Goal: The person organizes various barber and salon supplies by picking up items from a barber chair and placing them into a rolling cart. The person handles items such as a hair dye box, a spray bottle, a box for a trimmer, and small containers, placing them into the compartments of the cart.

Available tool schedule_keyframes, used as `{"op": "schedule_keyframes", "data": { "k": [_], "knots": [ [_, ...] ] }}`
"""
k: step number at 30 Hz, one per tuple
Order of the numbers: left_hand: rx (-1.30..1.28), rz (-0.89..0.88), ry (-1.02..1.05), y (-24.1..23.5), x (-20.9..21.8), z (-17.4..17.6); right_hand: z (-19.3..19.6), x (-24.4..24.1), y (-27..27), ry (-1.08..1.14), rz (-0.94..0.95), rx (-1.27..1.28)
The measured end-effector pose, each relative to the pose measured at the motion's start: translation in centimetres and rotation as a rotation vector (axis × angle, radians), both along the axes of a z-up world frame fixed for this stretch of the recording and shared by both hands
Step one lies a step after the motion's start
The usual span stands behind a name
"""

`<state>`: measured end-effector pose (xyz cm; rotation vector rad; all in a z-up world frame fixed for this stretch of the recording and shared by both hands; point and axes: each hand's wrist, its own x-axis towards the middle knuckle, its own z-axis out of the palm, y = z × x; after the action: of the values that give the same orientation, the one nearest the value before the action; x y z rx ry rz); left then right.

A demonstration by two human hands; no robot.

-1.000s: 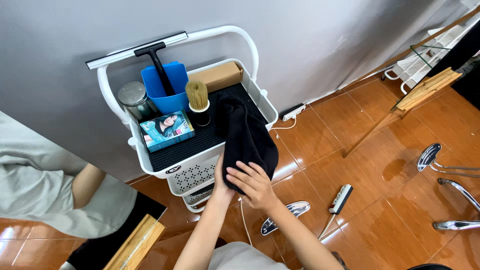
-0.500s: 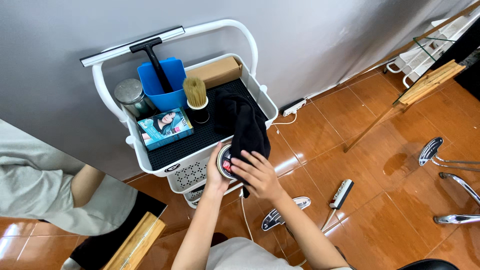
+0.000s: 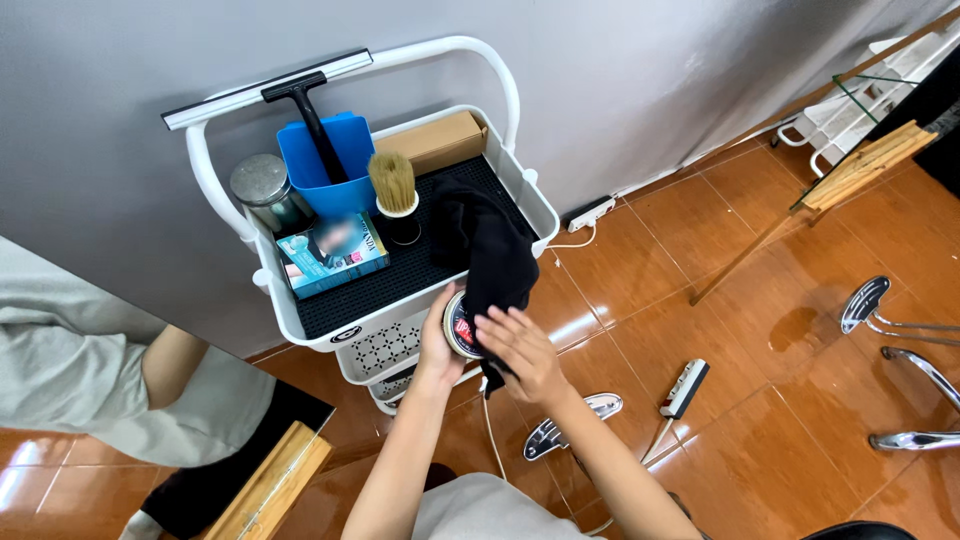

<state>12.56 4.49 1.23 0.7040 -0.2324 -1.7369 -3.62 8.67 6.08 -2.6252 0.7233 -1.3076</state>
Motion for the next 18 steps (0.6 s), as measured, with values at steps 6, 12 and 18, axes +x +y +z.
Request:
{"op": "schedule_keyframes", "data": {
  "k": [6, 12, 18],
  "knots": [
    [0.085, 0.103, -0.131, -0.3, -1.5, 0.0, 2.6, 3.5, 1.9, -0.079, -0.339, 0.096],
    [0.004, -0.027, 0.07, -0.6, 0.6, 0.3, 0.6, 0.3, 0.1, 0.051, 0.06, 0.036],
    [-0.087, -0.018, -0.081, -0.6, -1.1, -0.9, 2.7, 2.6, 0.7, -0.162, -0.355, 0.151]
  ]
}}
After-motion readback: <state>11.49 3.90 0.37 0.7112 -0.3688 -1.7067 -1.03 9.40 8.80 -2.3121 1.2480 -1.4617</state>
